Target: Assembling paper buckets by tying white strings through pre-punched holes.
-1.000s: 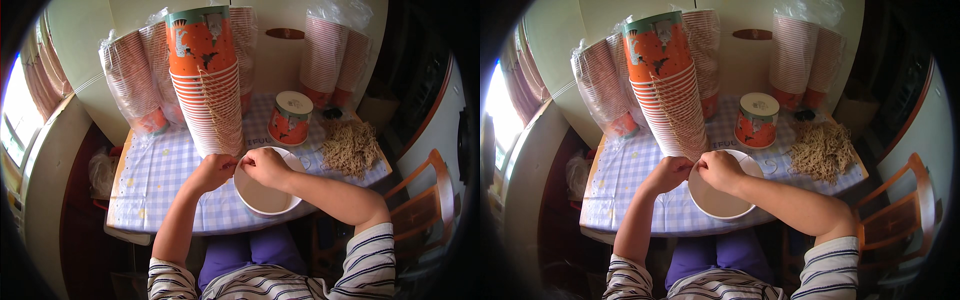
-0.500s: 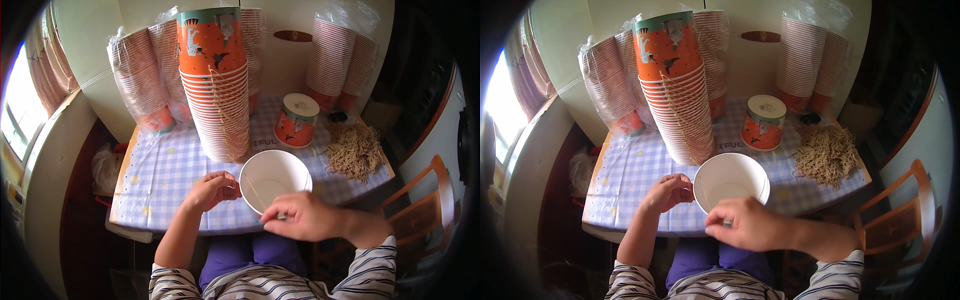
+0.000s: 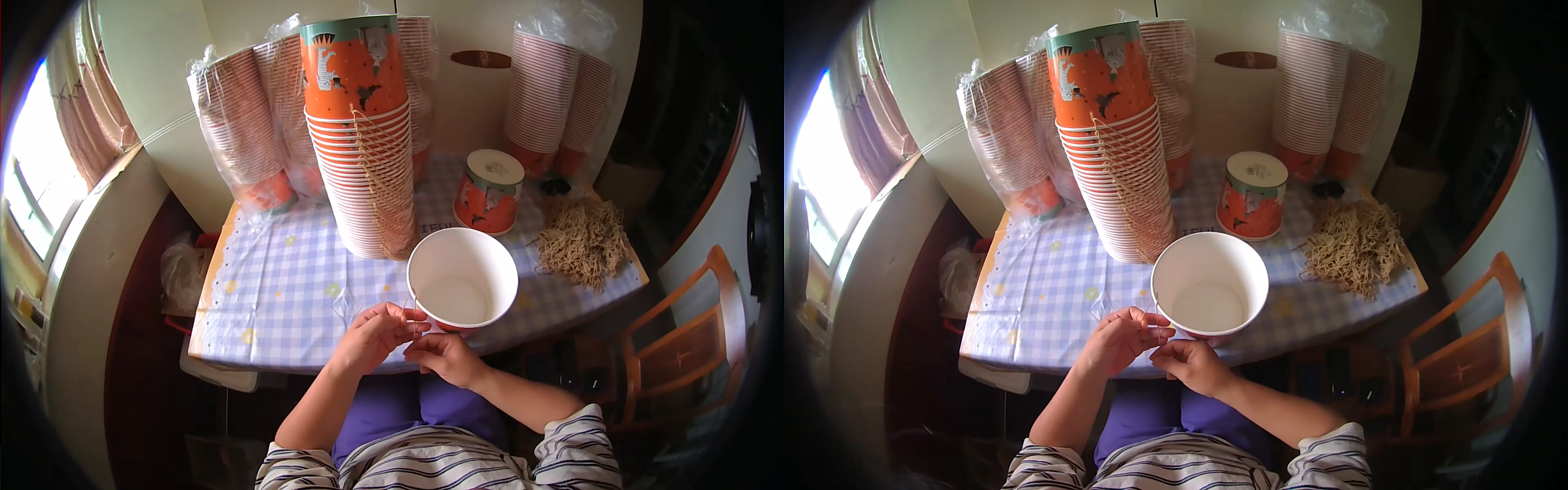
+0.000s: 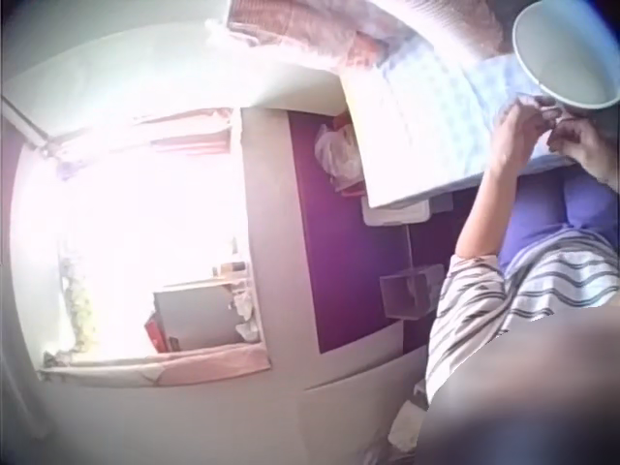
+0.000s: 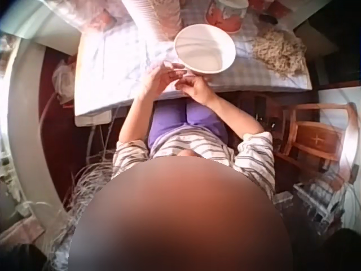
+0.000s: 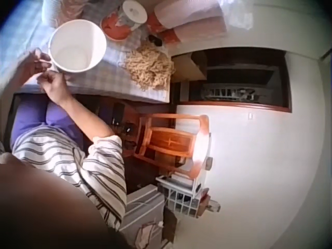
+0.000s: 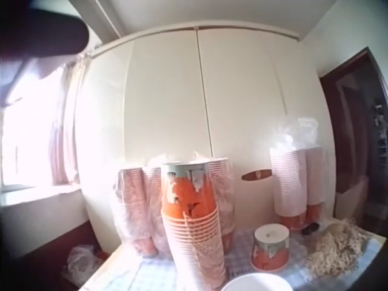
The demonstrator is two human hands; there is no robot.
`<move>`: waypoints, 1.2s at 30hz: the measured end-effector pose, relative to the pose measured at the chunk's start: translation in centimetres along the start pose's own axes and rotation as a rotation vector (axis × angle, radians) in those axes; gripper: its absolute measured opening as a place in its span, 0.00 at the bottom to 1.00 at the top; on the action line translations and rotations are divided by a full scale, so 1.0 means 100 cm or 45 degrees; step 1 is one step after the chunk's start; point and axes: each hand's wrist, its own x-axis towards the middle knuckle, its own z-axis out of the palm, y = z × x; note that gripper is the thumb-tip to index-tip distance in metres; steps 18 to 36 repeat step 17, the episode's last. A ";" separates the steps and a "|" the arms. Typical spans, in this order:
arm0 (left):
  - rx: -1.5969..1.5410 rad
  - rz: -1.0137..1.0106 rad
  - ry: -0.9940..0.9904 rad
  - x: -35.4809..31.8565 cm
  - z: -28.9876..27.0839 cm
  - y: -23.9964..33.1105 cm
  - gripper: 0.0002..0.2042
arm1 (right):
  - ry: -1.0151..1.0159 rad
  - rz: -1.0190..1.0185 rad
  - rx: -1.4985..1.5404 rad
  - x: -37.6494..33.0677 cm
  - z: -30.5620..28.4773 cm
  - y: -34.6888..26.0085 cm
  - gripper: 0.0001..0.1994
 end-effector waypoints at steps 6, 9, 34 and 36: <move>0.440 0.202 0.216 -0.006 0.000 -0.014 0.05 | 0.223 -0.326 -0.167 0.002 -0.010 0.012 0.05; 0.757 0.391 0.262 -0.011 0.002 -0.018 0.04 | 0.362 -0.500 -0.275 0.000 -0.011 -0.006 0.06; 1.671 0.751 0.377 -0.016 0.024 -0.021 0.02 | 0.429 -0.423 -0.072 0.003 0.006 -0.011 0.07; 1.671 0.751 0.377 -0.016 0.024 -0.021 0.02 | 0.429 -0.423 -0.072 0.003 0.006 -0.011 0.07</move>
